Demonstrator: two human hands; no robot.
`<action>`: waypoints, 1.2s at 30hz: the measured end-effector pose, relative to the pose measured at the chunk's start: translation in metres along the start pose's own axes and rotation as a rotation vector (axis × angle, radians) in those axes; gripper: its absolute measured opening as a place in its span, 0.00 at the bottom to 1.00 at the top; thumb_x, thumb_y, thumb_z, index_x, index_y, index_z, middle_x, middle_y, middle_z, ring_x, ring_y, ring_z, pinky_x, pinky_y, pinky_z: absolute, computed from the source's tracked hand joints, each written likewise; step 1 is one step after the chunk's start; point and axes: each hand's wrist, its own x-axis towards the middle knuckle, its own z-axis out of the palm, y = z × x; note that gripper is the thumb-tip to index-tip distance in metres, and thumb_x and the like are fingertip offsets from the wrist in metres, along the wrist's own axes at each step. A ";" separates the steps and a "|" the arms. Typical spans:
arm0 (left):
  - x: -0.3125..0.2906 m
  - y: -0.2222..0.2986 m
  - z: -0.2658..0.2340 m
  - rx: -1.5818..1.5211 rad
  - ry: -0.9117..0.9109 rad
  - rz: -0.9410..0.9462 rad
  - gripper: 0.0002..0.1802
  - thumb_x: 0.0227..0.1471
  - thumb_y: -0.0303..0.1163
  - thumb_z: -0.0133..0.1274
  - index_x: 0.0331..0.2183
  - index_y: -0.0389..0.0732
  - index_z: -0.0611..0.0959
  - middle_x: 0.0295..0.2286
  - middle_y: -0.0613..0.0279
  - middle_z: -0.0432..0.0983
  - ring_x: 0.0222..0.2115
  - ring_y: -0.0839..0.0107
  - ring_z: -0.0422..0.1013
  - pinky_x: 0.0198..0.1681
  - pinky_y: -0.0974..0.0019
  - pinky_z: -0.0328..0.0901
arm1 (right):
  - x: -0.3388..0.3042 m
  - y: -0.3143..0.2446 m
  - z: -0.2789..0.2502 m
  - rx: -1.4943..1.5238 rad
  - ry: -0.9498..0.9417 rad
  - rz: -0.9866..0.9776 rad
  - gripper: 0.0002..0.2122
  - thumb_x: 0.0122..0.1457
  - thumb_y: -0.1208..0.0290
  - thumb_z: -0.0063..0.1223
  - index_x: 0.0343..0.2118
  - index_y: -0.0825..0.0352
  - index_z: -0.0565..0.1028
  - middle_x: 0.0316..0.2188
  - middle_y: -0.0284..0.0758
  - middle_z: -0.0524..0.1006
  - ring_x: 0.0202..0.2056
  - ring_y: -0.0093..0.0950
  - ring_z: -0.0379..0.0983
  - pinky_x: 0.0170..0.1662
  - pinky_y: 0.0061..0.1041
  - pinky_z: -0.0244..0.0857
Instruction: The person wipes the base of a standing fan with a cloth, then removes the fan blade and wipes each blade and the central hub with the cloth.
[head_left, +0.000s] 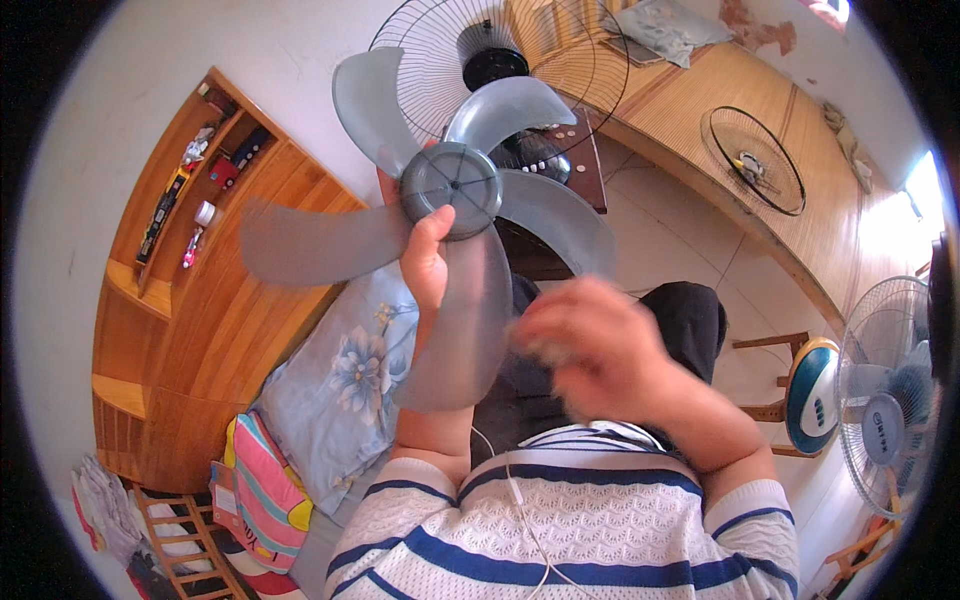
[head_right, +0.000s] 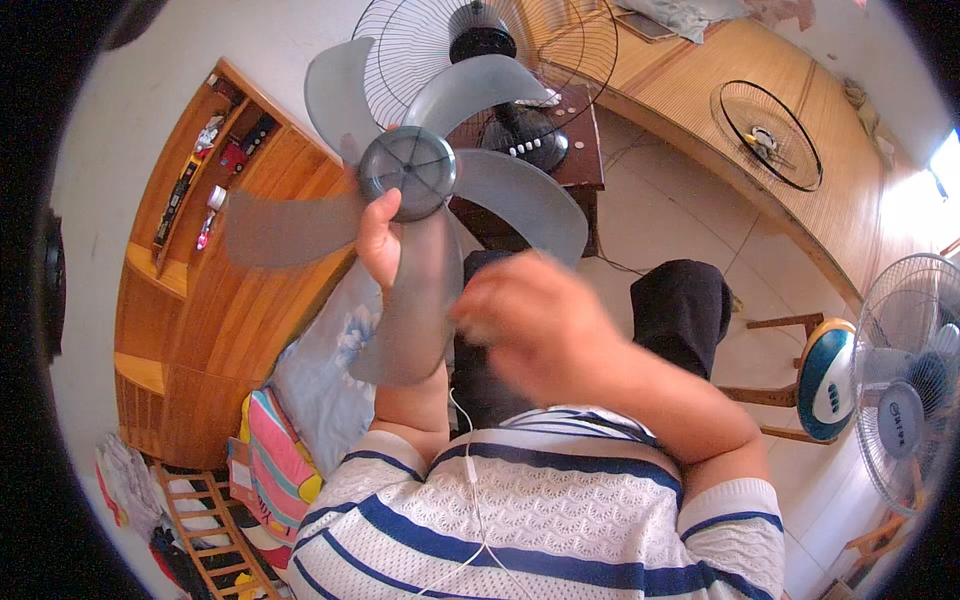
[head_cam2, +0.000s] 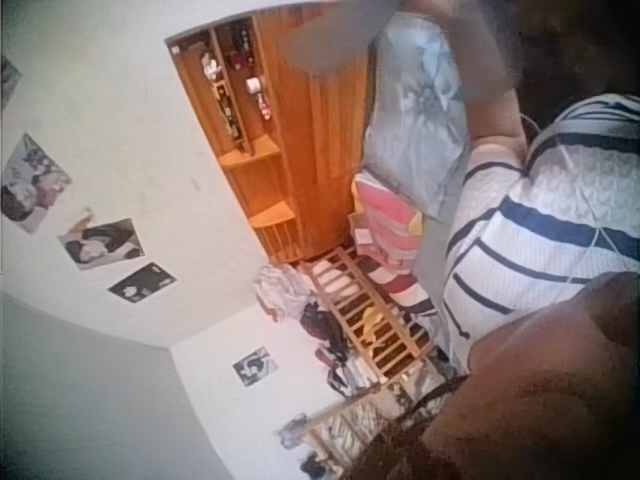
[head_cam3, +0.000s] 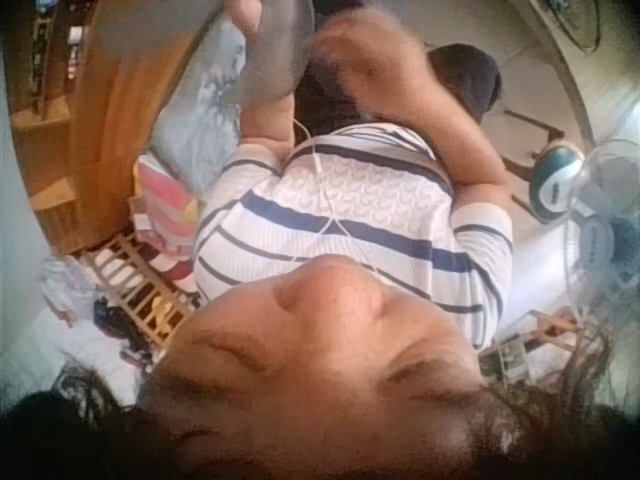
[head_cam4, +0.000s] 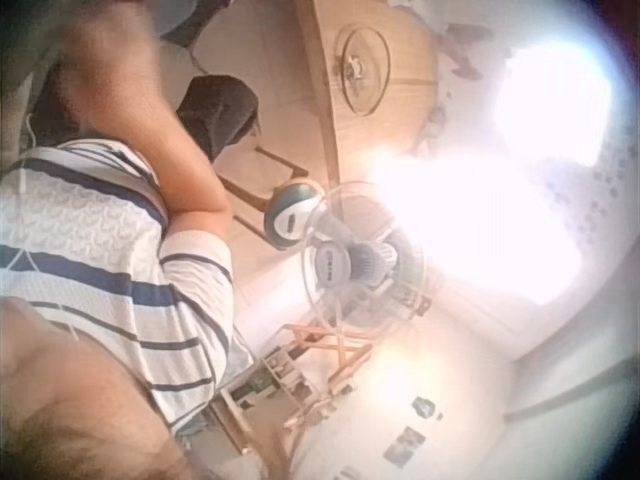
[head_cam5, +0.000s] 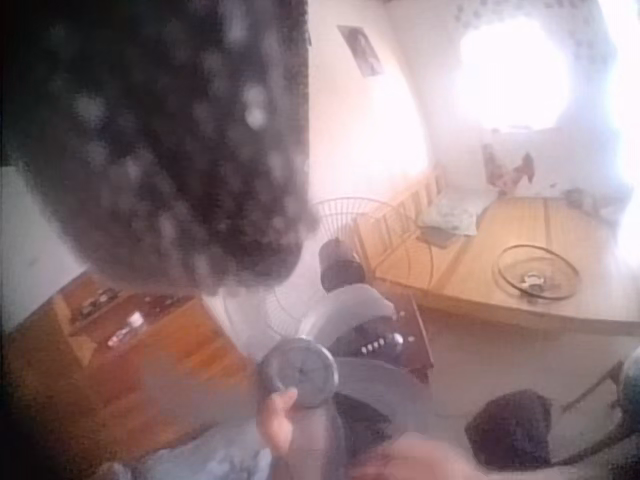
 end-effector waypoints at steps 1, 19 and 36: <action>0.002 0.004 -0.004 -0.054 0.006 -0.063 0.36 0.40 0.26 0.50 0.56 0.39 0.67 0.54 0.48 0.64 0.56 0.51 0.62 0.57 0.40 0.59 | 0.000 0.009 -0.012 -0.037 0.102 0.065 0.17 0.40 0.82 0.52 0.37 0.66 0.78 0.42 0.41 0.74 0.44 0.40 0.73 0.47 0.32 0.69; 0.014 0.001 -0.032 -0.794 -0.265 -0.419 0.33 0.55 0.52 0.51 0.60 0.58 0.66 0.61 0.58 0.59 0.63 0.53 0.51 0.62 0.27 0.37 | -0.002 0.031 0.012 0.888 0.149 0.798 0.11 0.52 0.79 0.46 0.36 0.72 0.78 0.27 0.30 0.76 0.28 0.18 0.71 0.32 0.20 0.68; -0.001 -0.009 -0.027 -0.022 -0.329 -0.120 0.41 0.48 0.34 0.60 0.61 0.53 0.58 0.55 0.56 0.61 0.55 0.57 0.63 0.53 0.39 0.63 | -0.006 0.027 0.031 0.767 -0.020 0.754 0.13 0.54 0.78 0.45 0.40 0.70 0.78 0.29 0.27 0.75 0.32 0.17 0.69 0.37 0.19 0.66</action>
